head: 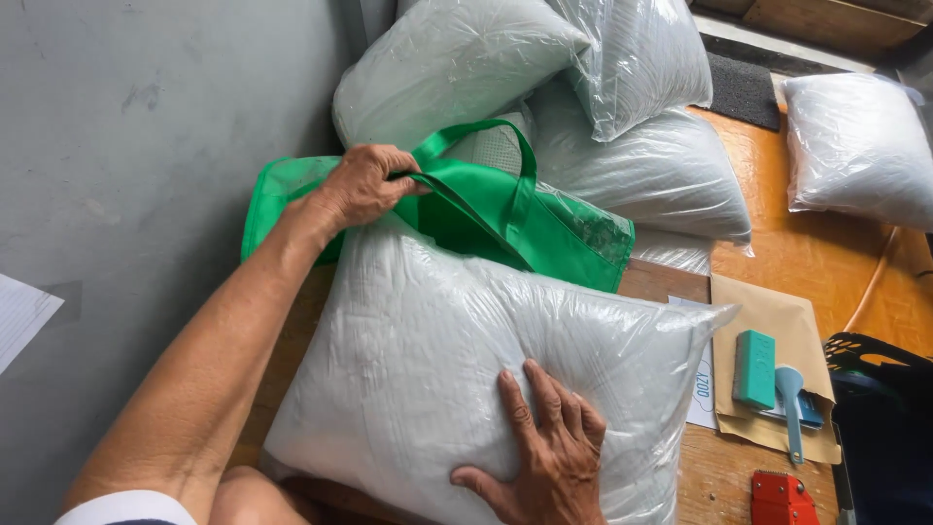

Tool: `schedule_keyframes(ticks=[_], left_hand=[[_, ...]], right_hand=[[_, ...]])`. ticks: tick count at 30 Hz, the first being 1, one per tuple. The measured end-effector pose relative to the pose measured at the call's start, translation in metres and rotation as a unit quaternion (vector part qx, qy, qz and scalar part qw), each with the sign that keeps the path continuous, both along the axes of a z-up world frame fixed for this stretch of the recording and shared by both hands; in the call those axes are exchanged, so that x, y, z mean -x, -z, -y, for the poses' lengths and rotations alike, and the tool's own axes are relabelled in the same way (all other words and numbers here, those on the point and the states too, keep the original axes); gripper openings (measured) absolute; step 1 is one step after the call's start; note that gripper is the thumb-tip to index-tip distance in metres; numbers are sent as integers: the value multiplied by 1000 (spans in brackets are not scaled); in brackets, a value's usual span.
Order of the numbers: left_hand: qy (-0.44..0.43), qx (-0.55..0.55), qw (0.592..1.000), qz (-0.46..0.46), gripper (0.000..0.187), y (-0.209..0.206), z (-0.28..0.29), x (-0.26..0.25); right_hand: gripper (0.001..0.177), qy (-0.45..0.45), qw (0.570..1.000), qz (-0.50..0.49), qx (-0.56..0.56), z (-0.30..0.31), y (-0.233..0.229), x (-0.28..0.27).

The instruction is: Cleaning a pillow with a lint roller and packaging it into a green zippered bag with product labels.

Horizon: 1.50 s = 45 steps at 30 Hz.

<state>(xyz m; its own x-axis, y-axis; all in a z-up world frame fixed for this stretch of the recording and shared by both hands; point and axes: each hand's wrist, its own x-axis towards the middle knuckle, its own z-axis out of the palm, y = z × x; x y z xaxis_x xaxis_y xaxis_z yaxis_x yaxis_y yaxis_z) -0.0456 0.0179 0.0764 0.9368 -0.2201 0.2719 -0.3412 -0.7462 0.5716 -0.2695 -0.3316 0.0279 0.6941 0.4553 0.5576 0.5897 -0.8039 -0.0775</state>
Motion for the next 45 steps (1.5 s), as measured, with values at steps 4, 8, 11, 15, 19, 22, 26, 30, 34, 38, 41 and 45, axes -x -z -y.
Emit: schedule_keyframes(ticks=[4,8,11,15,19,22,26,30,34,38,41,45], left_hand=[[-8,39,999,-12,26,25,33,19],[-118,81,987,69,23,66,44,19],[-150,144,974,88,20,80,45,22],[-141,158,965,156,16,72,54,30],[-165,160,951,208,10,86,53,30],[-167,150,947,228,12,94,54,33],[-170,81,952,241,14,103,52,41],[-156,39,957,241,22,103,52,45],[-149,-58,952,262,29,100,60,44],[-143,-110,948,263,33,105,59,46],[-144,-111,948,261,33,116,57,41],[-140,-93,952,258,40,122,52,42]], right_hand=[[101,-32,996,-86,18,7,-12,-21],[54,-35,971,-234,-33,3,-53,-76],[51,10,1000,4,-18,-20,-38,-157],[67,64,972,-178,142,-64,-25,-230],[58,39,978,-126,161,-74,28,-282],[35,62,975,-85,195,-48,63,-319],[23,132,968,-67,201,6,46,-336],[26,174,951,-107,231,102,60,-359],[31,258,928,-256,77,177,69,-353],[24,306,868,-371,-123,233,104,-333],[36,271,794,-423,-342,174,55,-268],[39,285,746,-400,-450,233,159,-284]])
